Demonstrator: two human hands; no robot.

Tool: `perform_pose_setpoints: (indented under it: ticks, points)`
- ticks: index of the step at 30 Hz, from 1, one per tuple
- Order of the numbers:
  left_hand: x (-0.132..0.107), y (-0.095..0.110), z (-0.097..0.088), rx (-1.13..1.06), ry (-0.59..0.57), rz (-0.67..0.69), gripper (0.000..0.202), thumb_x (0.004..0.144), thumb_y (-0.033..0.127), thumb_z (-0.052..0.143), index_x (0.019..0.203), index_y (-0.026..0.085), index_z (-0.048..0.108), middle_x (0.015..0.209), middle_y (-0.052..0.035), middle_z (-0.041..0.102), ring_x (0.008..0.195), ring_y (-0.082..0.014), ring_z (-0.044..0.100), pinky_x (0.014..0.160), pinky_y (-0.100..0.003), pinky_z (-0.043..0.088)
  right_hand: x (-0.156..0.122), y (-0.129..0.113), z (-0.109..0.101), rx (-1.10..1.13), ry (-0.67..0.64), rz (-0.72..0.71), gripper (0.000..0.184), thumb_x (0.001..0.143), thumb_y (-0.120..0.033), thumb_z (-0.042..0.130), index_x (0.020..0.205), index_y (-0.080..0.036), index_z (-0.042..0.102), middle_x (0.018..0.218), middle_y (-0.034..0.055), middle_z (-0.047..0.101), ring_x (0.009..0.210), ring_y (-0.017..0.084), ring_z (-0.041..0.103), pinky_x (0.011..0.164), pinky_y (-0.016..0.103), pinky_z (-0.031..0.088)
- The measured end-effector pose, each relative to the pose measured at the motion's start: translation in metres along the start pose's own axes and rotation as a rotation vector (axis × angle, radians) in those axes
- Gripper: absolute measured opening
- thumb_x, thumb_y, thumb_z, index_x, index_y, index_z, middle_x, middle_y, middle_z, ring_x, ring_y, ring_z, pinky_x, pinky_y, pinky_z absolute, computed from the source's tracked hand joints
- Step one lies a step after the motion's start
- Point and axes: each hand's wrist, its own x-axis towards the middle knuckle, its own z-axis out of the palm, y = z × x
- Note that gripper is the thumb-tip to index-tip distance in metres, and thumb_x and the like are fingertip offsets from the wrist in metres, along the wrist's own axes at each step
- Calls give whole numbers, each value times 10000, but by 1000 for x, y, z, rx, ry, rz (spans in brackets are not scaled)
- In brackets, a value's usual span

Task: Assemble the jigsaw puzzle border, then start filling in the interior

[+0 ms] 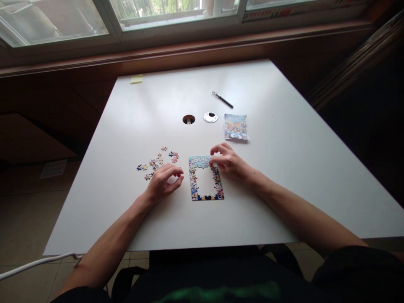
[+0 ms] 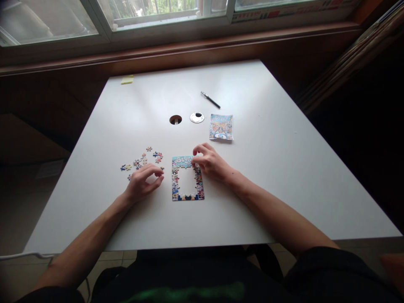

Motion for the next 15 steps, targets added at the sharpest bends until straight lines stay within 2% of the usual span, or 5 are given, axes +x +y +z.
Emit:
perform_pose_setpoints:
  ticks: [5,10,15]
  points:
    - [0,1,0,-3,11,3,77,882,143,620,936,196,633,805,-33,648,754,-148,602,741,-296,521,2,-3,-2,-37,14,-27,345,845,48,510,784,-240,690,1026,66,581,993,225,499,811,386,513]
    - [-1,-1,0,-1,18,-17,69,884,152,615,934,199,627,806,-32,638,751,-147,600,742,-299,524,1,-3,-1,-143,-13,-79,303,845,24,518,843,-242,662,1069,65,598,1010,241,485,873,451,485]
    - [-2,-2,0,-5,37,-15,83,879,134,614,929,200,619,797,-26,626,745,-144,594,736,-300,518,-1,-1,1,-140,28,-104,303,842,26,511,866,-240,656,1053,65,602,1001,234,487,877,444,480]
